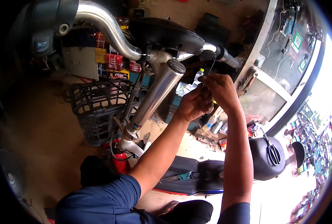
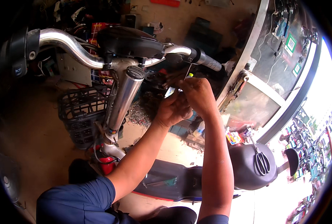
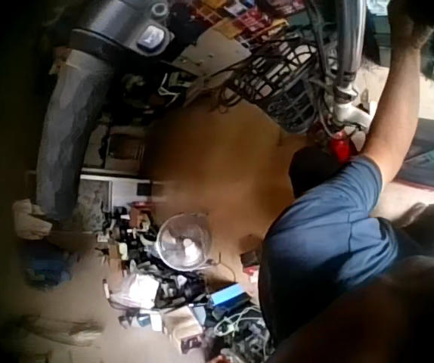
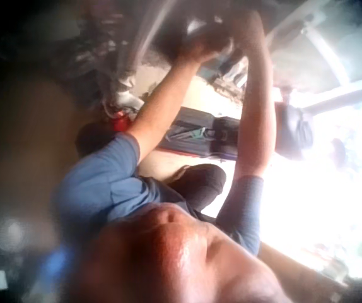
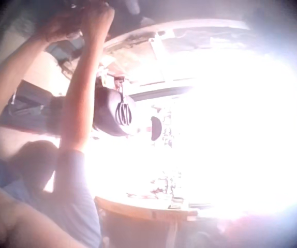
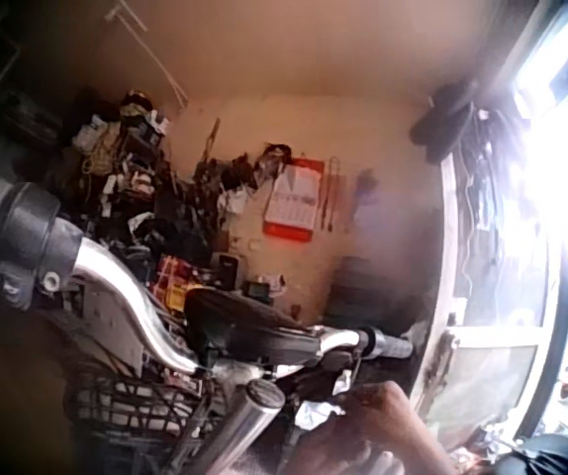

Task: The person unscrews a bracket from the handlebar of a scooter using a tool, holds a small plastic part, and then places a black basket onto the front frame of the scooter.

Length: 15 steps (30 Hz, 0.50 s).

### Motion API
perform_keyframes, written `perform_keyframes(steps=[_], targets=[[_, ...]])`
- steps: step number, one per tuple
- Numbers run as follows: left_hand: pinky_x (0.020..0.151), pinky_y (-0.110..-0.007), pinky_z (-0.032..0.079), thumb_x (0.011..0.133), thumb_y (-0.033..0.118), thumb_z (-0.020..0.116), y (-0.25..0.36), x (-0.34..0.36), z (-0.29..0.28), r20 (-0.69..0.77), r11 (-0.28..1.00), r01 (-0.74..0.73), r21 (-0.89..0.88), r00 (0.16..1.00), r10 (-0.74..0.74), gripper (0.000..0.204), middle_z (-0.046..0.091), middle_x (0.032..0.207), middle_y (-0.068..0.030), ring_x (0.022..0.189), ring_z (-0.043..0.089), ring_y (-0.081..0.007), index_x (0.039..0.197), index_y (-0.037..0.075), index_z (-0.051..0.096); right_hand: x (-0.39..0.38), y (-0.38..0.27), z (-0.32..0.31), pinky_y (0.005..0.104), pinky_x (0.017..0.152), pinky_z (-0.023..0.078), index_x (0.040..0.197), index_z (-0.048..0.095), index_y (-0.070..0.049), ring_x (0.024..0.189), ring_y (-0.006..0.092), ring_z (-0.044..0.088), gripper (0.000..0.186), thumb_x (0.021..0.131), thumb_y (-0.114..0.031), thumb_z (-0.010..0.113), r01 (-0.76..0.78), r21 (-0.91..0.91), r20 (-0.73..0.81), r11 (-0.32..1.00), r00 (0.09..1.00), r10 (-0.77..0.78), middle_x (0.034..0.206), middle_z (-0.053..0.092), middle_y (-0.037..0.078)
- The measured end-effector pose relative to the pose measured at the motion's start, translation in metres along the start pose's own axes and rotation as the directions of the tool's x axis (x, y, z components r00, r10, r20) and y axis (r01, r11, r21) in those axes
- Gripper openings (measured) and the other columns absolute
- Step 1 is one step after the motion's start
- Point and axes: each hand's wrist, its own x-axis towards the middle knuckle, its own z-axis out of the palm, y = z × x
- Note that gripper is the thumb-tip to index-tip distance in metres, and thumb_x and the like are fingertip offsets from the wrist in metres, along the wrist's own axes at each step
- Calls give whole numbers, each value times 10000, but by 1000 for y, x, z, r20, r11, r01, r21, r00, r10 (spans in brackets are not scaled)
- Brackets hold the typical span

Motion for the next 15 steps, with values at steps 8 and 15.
perform_keyframes(steps=[8, 15], targets=[[553, -342, 524, 1069, 342, 595, 18, -2, -4, 80, 997, 72, 22, 994, -73, 277, 626, 878, -34, 700, 616, -183, 1194, 95, 610, 9, 13, 4, 286, 689, 505, 1027, 769, 34, 723, 82, 609, 274, 1002, -217, 662, 66, -76, -12, 995, 998, -67, 777, 711, 51], [644, -352, 625, 1052, 320, 628, 20, -12, 14, -38, 999, 37, -17, 999, -38, 301, 731, 927, -103, 739, 740, -258, 1153, 36, 639, 6, 19, 17, 295, 668, 508, 1014, 763, 36, 699, 96, 626, 257, 1005, -193, 648, 101, 52, -56, 994, 994, -98, 771, 715, 74]])
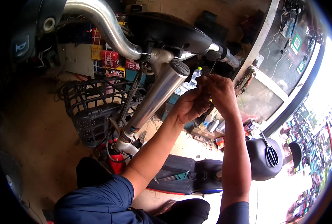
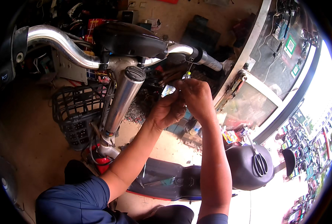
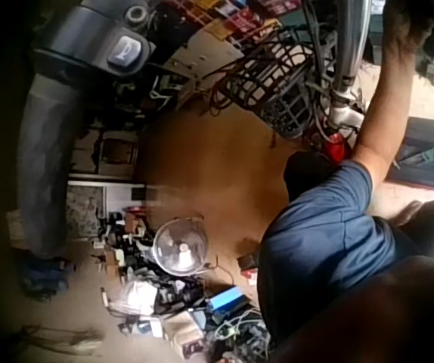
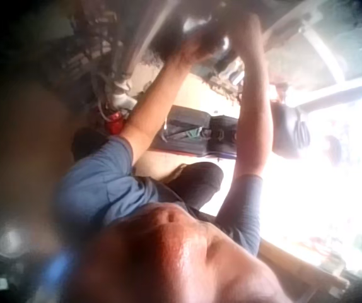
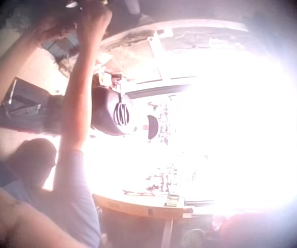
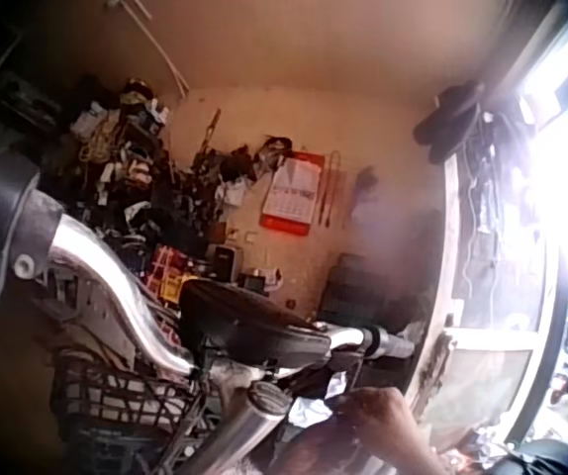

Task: The person unscrews a bracket from the handlebar of a scooter using a tool, holds a small plastic part, and then places a black basket onto the front frame of the scooter.

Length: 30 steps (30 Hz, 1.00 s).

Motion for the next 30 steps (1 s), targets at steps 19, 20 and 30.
perform_keyframes(steps=[19, 20, 30], targets=[[602, -328, 437, 981, 281, 703, 35, 11, 11, 121, 731, -162, 662, 987, 109, 399, 468, 650, -11, 631, 528, -181, 671, 94, 536, 15, -10, -15, 363, 670, 501, 956, 742, 59, 664, 164, 625, 267, 979, -188, 644, 86, -174, 129, 981, 990, -64, 706, 685, 160], [576, -316, 422, 974, 253, 710, 34, 7, 14, 71, 710, -154, 687, 987, 146, 384, 483, 653, -9, 612, 523, -167, 669, 89, 545, 14, -9, -16, 361, 673, 497, 954, 743, 57, 669, 157, 611, 266, 978, -190, 647, 72, -176, 129, 982, 990, -50, 711, 683, 158], [487, -327, 292, 959, 151, 725, -8, -12, 71, 192, -304, 30, 952, 715, 672, 408, 468, 510, 6, 564, 343, -43, 618, 5, 554, 7, -7, -14, 323, 727, 505, 1021, 776, 54, 742, 142, 609, 261, 969, -165, 643, 14, -14, 113, 1000, 994, -12, 789, 720, 114]])
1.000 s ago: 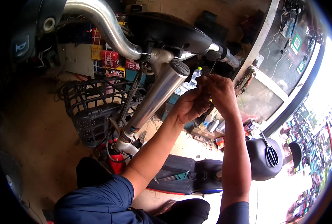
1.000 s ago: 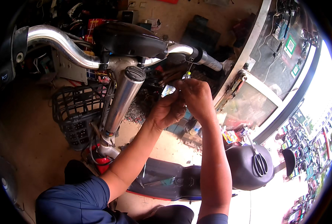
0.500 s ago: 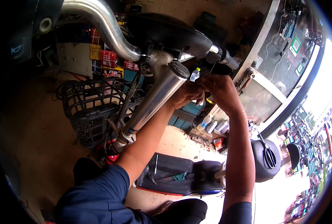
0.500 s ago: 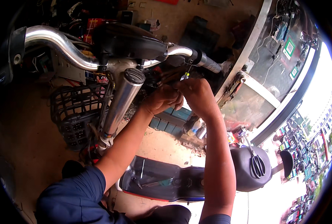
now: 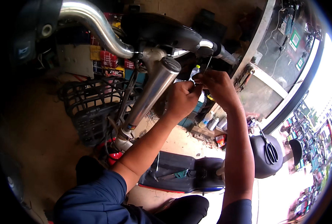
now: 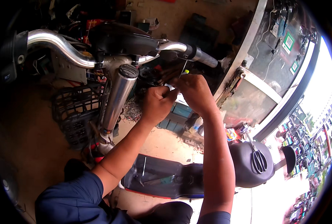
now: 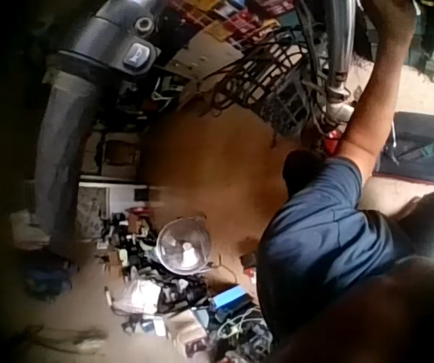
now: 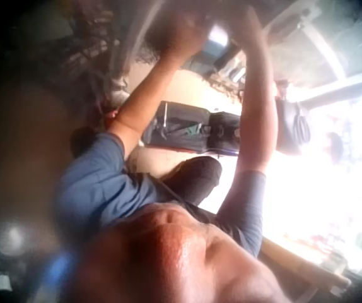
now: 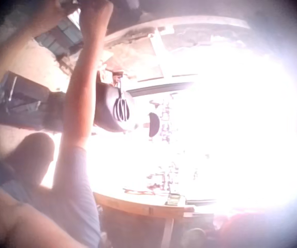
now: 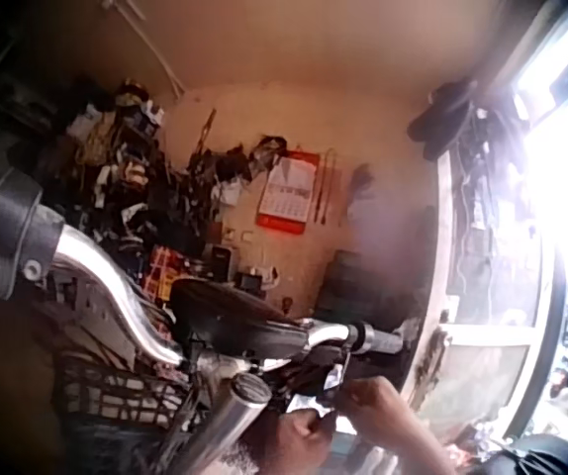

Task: The person unscrews a bracket from the handlebar of a scooter using a tool, holds a small plastic part, and then places a black basket onto the front frame of the scooter.

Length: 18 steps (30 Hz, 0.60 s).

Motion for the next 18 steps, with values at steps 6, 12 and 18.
perform_keyframes(steps=[6, 12, 18], targets=[[480, -308, 367, 972, 293, 734, -2, -2, 7, -1, 994, 91, -52, 996, -92, 393, 590, 574, -22, 519, 466, -66, 708, 18, 639, -3, 2, -5, 260, 698, 520, 986, 766, 36, 727, 107, 639, 218, 992, -150, 652, -42, 142, 31, 989, 999, 39, 840, 729, 63], [481, -260, 407, 1010, 443, 687, -12, -10, -27, 301, 873, 457, -168, 867, -396, 472, 601, 598, -12, 495, 559, -101, 772, 36, 675, 6, 25, 15, 267, 564, 498, 958, 748, 46, 627, 120, 629, 163, 928, -107, 701, -154, 70, 82, 986, 986, 148, 736, 681, 62], [617, -273, 501, 999, 213, 700, 0, -107, -59, 418, 935, 224, 275, 848, -326, 240, 660, 759, -8, 687, 622, -88, 1004, -27, 703, -88, 106, 52, 292, 605, 539, 828, 768, -124, 722, 153, 729, 61, 790, -115, 722, 336, -644, 424, 687, 905, -44, 833, 751, 9]])
